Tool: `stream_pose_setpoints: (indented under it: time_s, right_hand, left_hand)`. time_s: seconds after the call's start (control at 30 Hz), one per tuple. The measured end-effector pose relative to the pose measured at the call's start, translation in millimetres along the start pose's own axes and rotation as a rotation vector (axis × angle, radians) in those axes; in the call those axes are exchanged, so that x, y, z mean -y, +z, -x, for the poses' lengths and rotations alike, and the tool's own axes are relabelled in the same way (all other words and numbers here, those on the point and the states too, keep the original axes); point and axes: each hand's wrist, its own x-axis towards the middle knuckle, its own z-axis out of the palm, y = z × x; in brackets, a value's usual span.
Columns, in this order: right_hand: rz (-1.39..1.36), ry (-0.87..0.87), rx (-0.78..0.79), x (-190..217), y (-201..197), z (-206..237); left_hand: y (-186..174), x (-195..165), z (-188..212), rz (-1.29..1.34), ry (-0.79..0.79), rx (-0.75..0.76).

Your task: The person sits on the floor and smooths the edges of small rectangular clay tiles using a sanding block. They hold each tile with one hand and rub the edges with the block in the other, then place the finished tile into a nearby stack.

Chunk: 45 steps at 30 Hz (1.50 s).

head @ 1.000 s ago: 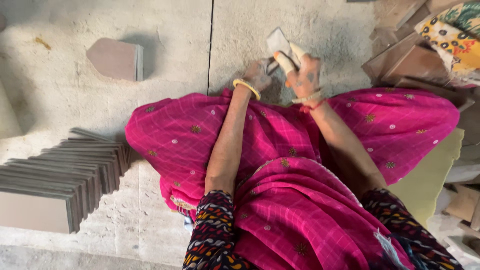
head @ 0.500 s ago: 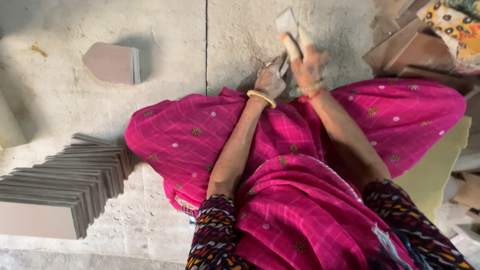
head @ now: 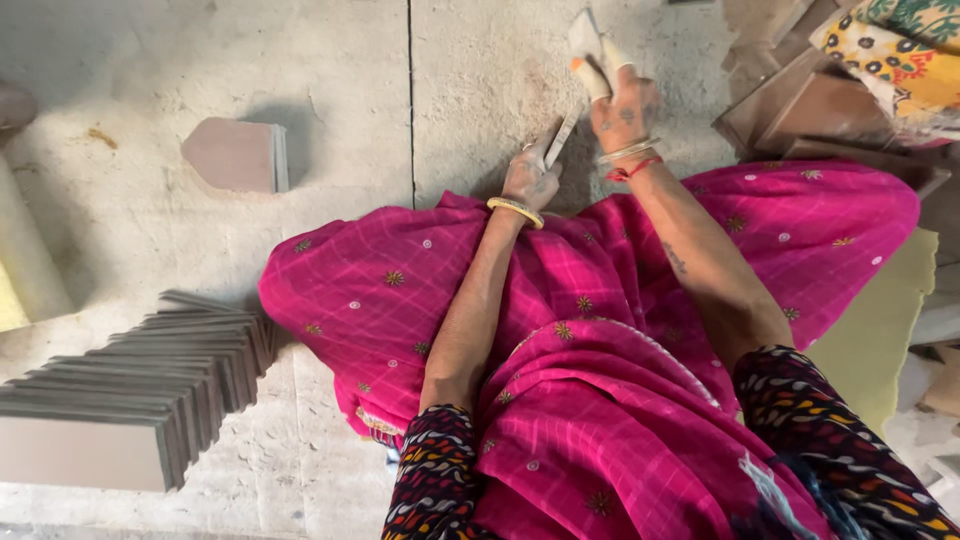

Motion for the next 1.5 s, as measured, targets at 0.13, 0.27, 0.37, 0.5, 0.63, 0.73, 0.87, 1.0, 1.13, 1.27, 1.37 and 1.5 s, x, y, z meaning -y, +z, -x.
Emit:
stream_pose_setpoints:
  time_s: [0.13, 0.27, 0.37, 0.5, 0.63, 0.73, 0.87, 1.0, 1.13, 1.27, 1.37, 1.5]
  right_hand:
    - [-0.553, 0.358, 0.104, 22, -8, 26]
    - [-0.114, -0.077, 0.022, 24, 9, 41]
    - [-0.093, -0.109, 0.001, 12, 23, 34]
    - [0.046, -0.241, -0.126, 11, 23, 39]
    - [-0.121, -0.198, -0.055, 16, 14, 35]
    - [0.03, -0.2, -0.083, 19, 12, 14]
    - [-0.075, -0.066, 0.066, 26, 16, 14]
    - [0.098, -0.251, -0.074, 18, 14, 27]
    - [0.302, -0.193, 0.02, -3, 7, 8]
    - [-0.35, 0.07, -0.133, -8, 1, 15]
    - [-0.763, 0.494, -0.046, 4, -7, 37]
    - [-0.53, 0.063, 0.078, 18, -8, 42]
  left_hand:
    - [-1, -1, -2, 0.011, -0.08, 0.02]
    - [11, 3, -1, -0.059, -0.01, -0.016]
    - [17, 6, -2, -0.052, 0.074, -0.12]
    - [14, 3, -1, -0.08, 0.006, -0.049]
    - [10, -5, 2, -0.068, 0.106, -0.099]
    - [8, -7, 2, -0.09, -0.097, -0.035]
    - [9, 0, 0, -0.009, 0.1, -0.097]
    - [11, 2, 0, -0.066, 0.087, -0.121]
    - [5, -4, 4, -0.016, 0.116, -0.136]
    - [-5, -11, 5, 0.246, -0.136, -0.017]
    - [-2, -6, 2, 0.242, -0.18, -0.008]
    - [11, 6, -1, 0.208, 0.131, -0.114]
